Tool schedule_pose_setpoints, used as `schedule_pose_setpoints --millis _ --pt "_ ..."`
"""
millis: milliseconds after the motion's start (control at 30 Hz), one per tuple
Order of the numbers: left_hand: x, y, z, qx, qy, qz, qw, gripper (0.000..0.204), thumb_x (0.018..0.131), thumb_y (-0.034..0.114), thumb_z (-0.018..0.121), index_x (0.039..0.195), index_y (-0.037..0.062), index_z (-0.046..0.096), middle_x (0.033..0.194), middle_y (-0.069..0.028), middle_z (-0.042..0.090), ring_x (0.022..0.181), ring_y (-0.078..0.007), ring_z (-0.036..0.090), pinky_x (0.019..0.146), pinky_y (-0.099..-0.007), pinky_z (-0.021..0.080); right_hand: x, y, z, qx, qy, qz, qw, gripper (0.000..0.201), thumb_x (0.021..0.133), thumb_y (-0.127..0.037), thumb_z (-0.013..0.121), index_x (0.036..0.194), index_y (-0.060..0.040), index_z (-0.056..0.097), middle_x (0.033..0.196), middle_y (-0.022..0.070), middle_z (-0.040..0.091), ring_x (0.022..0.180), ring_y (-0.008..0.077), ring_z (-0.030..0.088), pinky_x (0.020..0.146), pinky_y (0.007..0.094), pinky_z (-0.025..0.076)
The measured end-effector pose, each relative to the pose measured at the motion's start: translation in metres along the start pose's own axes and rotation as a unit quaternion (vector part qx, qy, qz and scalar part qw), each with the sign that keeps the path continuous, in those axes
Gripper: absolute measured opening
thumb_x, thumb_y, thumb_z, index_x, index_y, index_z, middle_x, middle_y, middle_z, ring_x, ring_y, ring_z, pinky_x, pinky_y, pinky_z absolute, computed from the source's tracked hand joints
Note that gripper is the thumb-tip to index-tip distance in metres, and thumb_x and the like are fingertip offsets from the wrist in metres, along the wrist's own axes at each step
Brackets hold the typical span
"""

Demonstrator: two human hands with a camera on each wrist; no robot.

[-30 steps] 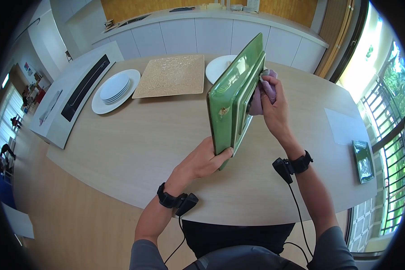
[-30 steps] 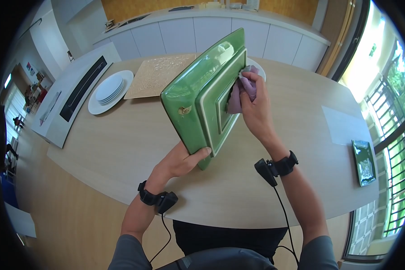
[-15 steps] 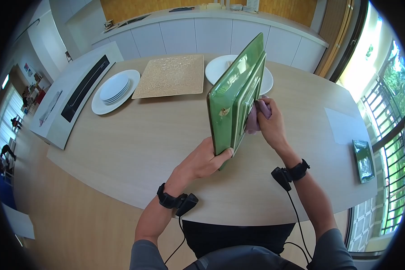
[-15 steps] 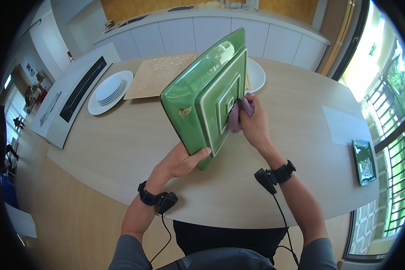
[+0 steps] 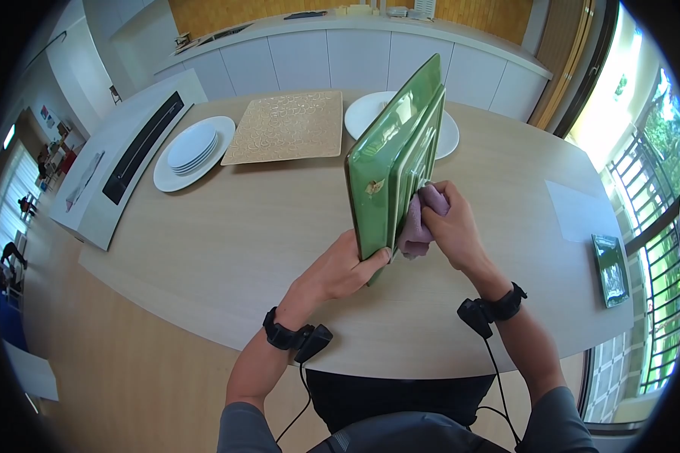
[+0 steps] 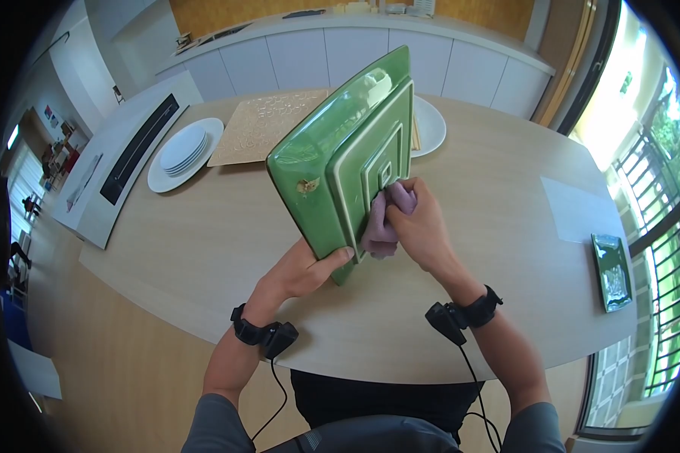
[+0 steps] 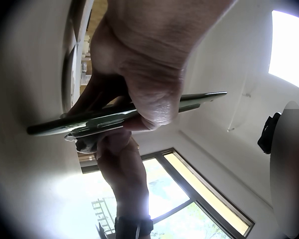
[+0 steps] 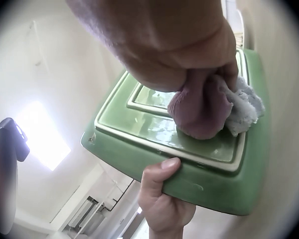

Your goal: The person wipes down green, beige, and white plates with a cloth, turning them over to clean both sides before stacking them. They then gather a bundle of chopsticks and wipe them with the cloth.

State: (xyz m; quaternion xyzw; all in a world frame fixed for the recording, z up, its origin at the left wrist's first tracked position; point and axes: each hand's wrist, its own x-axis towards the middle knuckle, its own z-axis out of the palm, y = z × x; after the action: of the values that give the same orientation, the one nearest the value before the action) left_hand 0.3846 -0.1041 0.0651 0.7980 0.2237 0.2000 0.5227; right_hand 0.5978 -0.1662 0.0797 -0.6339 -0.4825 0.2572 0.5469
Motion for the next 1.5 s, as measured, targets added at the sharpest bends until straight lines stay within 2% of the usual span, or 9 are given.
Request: schedule_pose_setpoints --millis 367,467,533,667,833,1000,1133,1367,1500 --pt "0.000 0.002 -0.002 0.006 -0.021 -0.007 1.000 0.032 0.096 0.019 0.058 0.122 0.0001 0.059 0.106 -0.0119 0.065 0.097 -0.0220 0.059 0.088 -0.0361 0.048 -0.009 -0.026 -0.006 0.004 -0.042 -0.035 0.998 0.027 0.087 -0.008 0.061 0.112 0.0012 0.056 0.099 0.0110 0.064 0.091 0.0172 0.060 0.083 0.0324 0.050" --pt "-0.001 0.002 0.002 0.004 0.001 -0.006 1.000 0.030 0.096 0.020 0.058 0.119 -0.0004 0.060 0.103 -0.0120 0.065 0.094 -0.0222 0.059 0.087 -0.0361 0.049 0.001 -0.027 -0.014 0.038 0.008 -0.031 0.999 0.026 0.089 -0.007 0.060 0.114 0.0005 0.055 0.098 0.0086 0.063 0.090 0.0137 0.060 0.077 0.0288 0.051" --pt "-0.001 0.002 0.005 -0.013 0.032 0.044 0.998 0.023 0.095 0.020 0.055 0.100 -0.0030 0.054 0.080 -0.0147 0.056 0.076 -0.0264 0.052 0.076 -0.0406 0.046 0.014 -0.020 -0.021 0.137 0.059 -0.038 0.988 0.023 0.091 -0.005 0.058 0.114 0.0001 0.055 0.097 0.0067 0.061 0.088 0.0113 0.060 0.071 0.0255 0.052" --pt "-0.002 0.001 0.001 -0.004 0.003 0.012 1.000 0.026 0.097 0.020 0.058 0.112 -0.0002 0.060 0.095 -0.0099 0.063 0.088 -0.0205 0.058 0.082 -0.0363 0.049 0.026 -0.034 -0.033 0.191 0.109 -0.096 0.971 0.023 0.096 -0.010 0.061 0.117 -0.0008 0.056 0.102 0.0065 0.060 0.089 0.0112 0.061 0.068 0.0243 0.053" --pt "-0.003 0.002 0.001 0.000 0.007 0.012 1.000 0.024 0.097 0.022 0.058 0.108 0.0004 0.060 0.090 -0.0081 0.061 0.081 -0.0187 0.056 0.075 -0.0351 0.049 0.027 -0.052 -0.033 0.239 0.082 -0.119 0.960 0.040 0.096 -0.016 0.065 0.129 0.0021 0.052 0.107 0.0072 0.061 0.097 0.0125 0.061 0.089 0.0287 0.052" --pt "-0.002 0.002 0.002 0.003 0.010 0.023 1.000 0.025 0.097 0.022 0.058 0.109 0.0004 0.060 0.090 -0.0081 0.061 0.081 -0.0184 0.056 0.074 -0.0347 0.049 0.035 -0.035 -0.023 0.069 0.069 -0.264 0.960 0.047 0.094 -0.007 0.062 0.137 0.0054 0.047 0.123 0.0075 0.050 0.109 0.0150 0.055 0.096 0.0291 0.048" --pt "-0.002 0.006 0.002 -0.023 0.008 0.017 1.000 0.022 0.095 0.019 0.055 0.102 -0.0024 0.053 0.086 -0.0152 0.057 0.081 -0.0275 0.052 0.080 -0.0409 0.046 0.043 -0.026 -0.026 0.021 0.065 -0.247 0.967 0.047 0.093 -0.002 0.060 0.137 0.0049 0.047 0.126 0.0071 0.044 0.110 0.0155 0.053 0.096 0.0300 0.048" --pt "-0.001 0.002 0.002 -0.016 0.016 0.038 0.999 0.022 0.095 0.019 0.055 0.101 -0.0022 0.052 0.083 -0.0141 0.056 0.079 -0.0264 0.051 0.078 -0.0404 0.046 0.058 0.003 -0.030 -0.055 0.082 -0.214 0.972 0.042 0.094 -0.005 0.057 0.134 0.0053 0.052 0.120 0.0115 0.051 0.101 0.0198 0.056 0.087 0.0322 0.050" --pt "0.000 -0.002 0.000 -0.003 -0.002 0.007 1.000 0.028 0.096 0.019 0.058 0.117 -0.0009 0.059 0.102 -0.0109 0.063 0.094 -0.0216 0.057 0.088 -0.0365 0.048 0.057 0.024 -0.030 -0.071 0.059 -0.170 0.981 0.044 0.091 -0.007 0.057 0.133 0.0046 0.053 0.120 0.0150 0.054 0.101 0.0238 0.058 0.085 0.0348 0.050"
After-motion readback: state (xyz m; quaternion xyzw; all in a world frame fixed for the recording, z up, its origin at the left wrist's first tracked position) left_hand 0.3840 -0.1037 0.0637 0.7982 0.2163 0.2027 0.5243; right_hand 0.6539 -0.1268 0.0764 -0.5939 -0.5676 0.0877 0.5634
